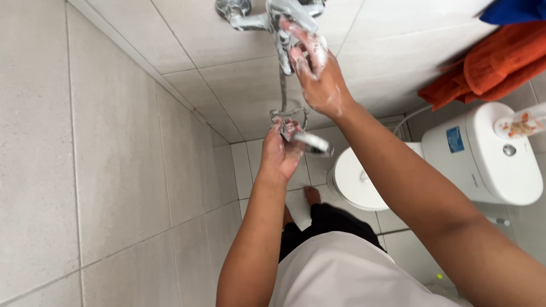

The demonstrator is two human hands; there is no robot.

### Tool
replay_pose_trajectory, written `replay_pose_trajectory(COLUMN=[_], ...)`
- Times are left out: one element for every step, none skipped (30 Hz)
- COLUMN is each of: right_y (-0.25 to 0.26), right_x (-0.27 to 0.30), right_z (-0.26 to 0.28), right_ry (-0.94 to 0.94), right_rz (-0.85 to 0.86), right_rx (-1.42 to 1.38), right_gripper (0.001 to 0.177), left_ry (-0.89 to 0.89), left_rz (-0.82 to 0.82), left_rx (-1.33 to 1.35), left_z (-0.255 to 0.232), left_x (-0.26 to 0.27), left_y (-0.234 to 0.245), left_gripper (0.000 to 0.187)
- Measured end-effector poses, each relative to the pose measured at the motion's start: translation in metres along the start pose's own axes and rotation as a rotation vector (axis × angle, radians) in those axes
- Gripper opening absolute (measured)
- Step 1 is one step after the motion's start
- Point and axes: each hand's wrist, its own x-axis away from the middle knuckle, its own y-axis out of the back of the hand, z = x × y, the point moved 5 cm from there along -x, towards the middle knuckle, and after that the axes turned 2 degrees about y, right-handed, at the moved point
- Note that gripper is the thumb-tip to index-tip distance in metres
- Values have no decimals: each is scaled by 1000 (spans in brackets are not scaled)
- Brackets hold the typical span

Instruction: Cleaning a handheld shower head and the faucet assembly using soapy water and a cloth.

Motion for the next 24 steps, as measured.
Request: replay_pose_trajectory(right_y=[-1, -3, -6, -8, -7, -2, -1, 1, 2, 6, 12, 12, 12, 13, 9, 9, 9, 9, 8, 7, 4, 1, -3, -5], right_x=[-4, -9, -14, -15, -17, -19, -24, -27, -31, -38, -43, -42, -45, -55, -62, -65, -69, -71, -68, -67, -66, -46, -28, -9], right_z=[-3, -12, -21, -26, -30, -35, -45, -52, -59, -61, -47, -34, -33, -44, -56, -49, -46, -42, -46, -55, -63, -77, -89, -101], right_ry=[7, -81, -170, -164, -126, -86, -78, -23, 31, 37, 359, 680, 688, 431, 168, 167, 69, -33, -37, -177, -318, -317, -291, -266], right_rz=[5, 12, 23, 35, 3, -32, -22, -43, -63, -50, -96, -142, -133, -17, 105, 115, 121, 125, 132, 127, 124, 116, 110, 105], right_rx=[-4, -36, -69, -81, -101, -114, -119, -163, -208, -218, 104, 425, 409, 107, -188, -191, -235, -278, -280, -342, -404, -404, -435, -460], right_gripper=[37, 35, 34, 34, 31, 29, 29, 23, 21, 21, 27, 33, 33, 30, 30, 30, 31, 32, 32, 31, 30, 30, 23, 17], left_ry=[-8, -43, -78, -93, -139, -179, -189, -253, -316, -329, -341, -353, -367, -382, -396, -398, -404, -408, -408, -414, -419, -418, -395, -367], left_rz=[2, -66, -134, -139, -48, 52, 56, -11, -78, -78, -161, -246, -248, -275, -301, -304, -301, -300, -306, -293, -280, -278, -306, -334], left_rx=[4, 32, 60, 69, 225, 380, 388, 397, 406, 417, 425, 435, 448, 517, 586, 595, 564, 530, 536, 506, 475, 468, 477, 488], left_z=[-1, -3, -6, -9, -13, -15, -20, -26, -32, -34, -35, -35, -35, -35, -35, -33, -31, -29, -26, -28, -31, -32, -31, -27], left_x=[-9, -19, -28, -50, -73, -99, -100, -98, -96, -94, -92, -88, -97, -107, -116, -122, -129, -133, -137, -142, -146, -147, -148, -150], left_y=[1, 6, 10, 31, 48, 63, 56, 55, 55, 49, 47, 46, 57, 69, 81, 86, 92, 98, 101, 100, 100, 98, 97, 96], left_gripper=[26, 28, 30, 30, 28, 27, 27, 26, 28, 28, 34, 40, 40, 41, 43, 43, 44, 45, 45, 42, 39, 39, 41, 43])
